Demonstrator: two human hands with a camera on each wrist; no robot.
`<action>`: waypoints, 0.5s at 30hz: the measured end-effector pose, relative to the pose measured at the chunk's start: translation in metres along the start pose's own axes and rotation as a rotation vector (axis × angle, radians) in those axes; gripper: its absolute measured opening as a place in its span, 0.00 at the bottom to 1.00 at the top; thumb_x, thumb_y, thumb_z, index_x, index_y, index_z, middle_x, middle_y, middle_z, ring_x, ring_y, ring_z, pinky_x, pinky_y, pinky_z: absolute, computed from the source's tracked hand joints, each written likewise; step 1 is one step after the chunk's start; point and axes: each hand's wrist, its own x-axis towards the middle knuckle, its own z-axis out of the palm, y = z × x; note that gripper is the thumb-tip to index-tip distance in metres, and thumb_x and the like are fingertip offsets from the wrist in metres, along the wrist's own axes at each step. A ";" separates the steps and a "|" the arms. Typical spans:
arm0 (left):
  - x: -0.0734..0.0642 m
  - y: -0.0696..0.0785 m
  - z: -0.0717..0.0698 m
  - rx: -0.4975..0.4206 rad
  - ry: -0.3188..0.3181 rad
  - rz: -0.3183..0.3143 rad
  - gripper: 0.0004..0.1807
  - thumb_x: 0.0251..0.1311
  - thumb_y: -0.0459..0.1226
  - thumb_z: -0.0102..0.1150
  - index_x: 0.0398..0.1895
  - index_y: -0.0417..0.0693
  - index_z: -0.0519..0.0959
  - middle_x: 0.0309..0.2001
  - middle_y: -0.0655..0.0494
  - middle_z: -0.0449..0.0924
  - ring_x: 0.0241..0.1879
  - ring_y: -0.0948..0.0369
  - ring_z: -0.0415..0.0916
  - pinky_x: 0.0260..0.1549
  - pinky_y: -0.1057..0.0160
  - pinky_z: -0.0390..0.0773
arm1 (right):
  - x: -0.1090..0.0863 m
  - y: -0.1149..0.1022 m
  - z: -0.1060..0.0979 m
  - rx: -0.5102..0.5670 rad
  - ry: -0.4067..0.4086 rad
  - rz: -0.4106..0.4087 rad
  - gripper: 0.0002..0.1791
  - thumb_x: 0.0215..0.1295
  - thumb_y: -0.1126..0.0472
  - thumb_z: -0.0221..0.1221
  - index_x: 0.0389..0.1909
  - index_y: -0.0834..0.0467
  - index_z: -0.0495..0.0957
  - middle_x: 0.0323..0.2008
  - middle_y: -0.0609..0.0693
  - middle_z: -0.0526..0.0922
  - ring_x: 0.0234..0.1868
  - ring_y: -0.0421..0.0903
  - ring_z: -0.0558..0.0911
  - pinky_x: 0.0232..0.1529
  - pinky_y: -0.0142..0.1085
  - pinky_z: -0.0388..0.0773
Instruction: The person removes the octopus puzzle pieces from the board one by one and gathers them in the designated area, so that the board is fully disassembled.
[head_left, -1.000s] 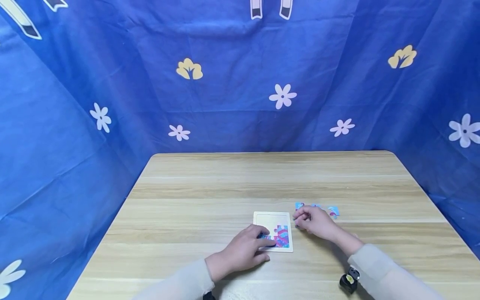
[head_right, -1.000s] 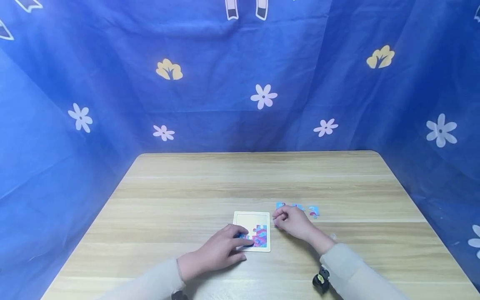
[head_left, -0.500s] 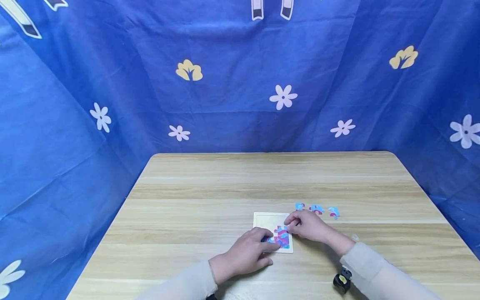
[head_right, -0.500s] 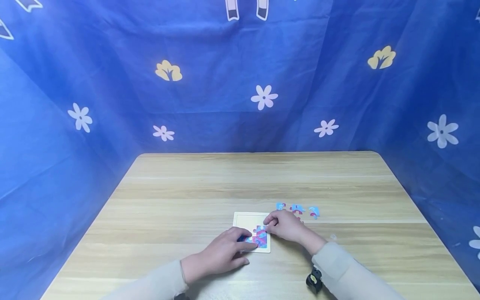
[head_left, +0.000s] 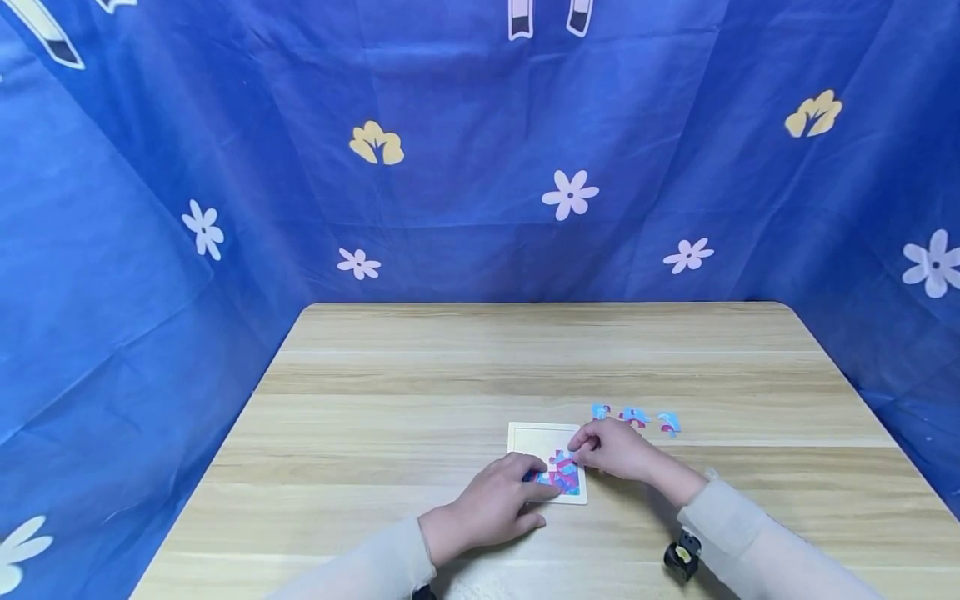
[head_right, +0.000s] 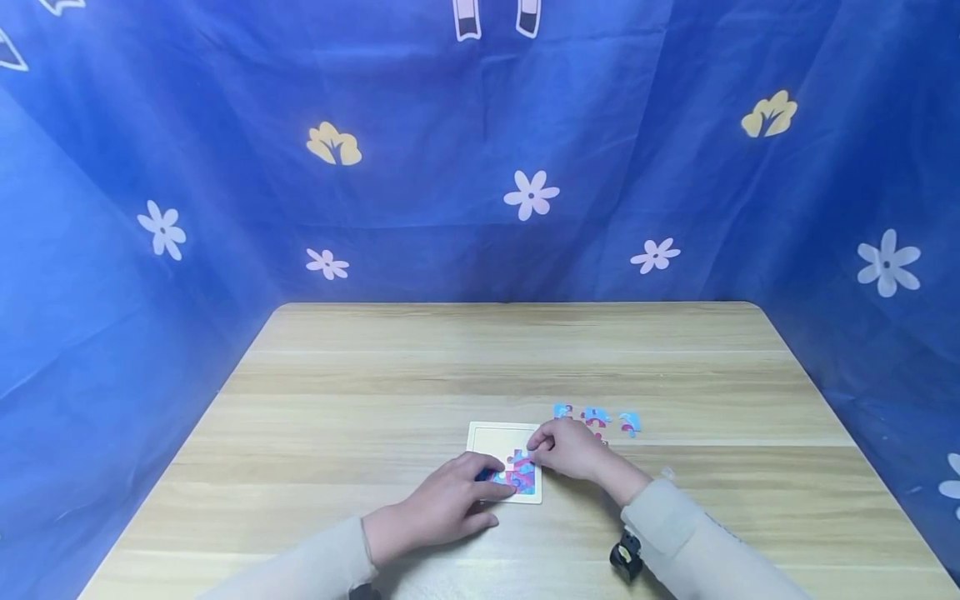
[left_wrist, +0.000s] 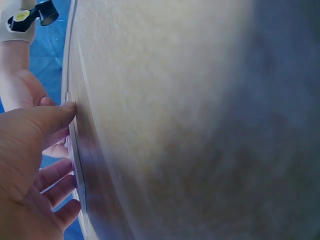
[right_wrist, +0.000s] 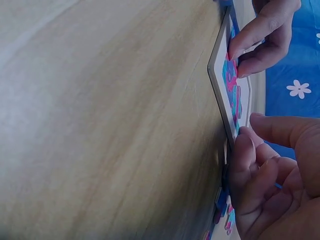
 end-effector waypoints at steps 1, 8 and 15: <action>0.000 0.000 -0.001 -0.001 -0.001 -0.001 0.20 0.55 0.50 0.65 0.52 0.60 0.83 0.53 0.52 0.74 0.54 0.58 0.70 0.53 0.60 0.71 | 0.000 0.000 0.000 -0.005 0.000 0.001 0.05 0.57 0.64 0.64 0.34 0.60 0.82 0.23 0.43 0.77 0.19 0.40 0.75 0.20 0.30 0.70; 0.000 0.000 -0.003 -0.016 -0.006 -0.008 0.19 0.55 0.49 0.66 0.51 0.60 0.83 0.54 0.53 0.73 0.54 0.58 0.69 0.53 0.60 0.71 | 0.002 -0.001 0.000 0.014 0.002 0.001 0.04 0.58 0.63 0.64 0.31 0.57 0.79 0.24 0.44 0.76 0.18 0.40 0.74 0.19 0.30 0.70; 0.000 0.000 -0.002 -0.011 -0.003 -0.005 0.19 0.55 0.50 0.65 0.51 0.60 0.83 0.54 0.53 0.73 0.54 0.58 0.69 0.53 0.61 0.71 | 0.002 0.001 0.001 0.039 0.010 -0.001 0.04 0.57 0.66 0.64 0.31 0.57 0.78 0.24 0.44 0.77 0.19 0.39 0.74 0.19 0.30 0.71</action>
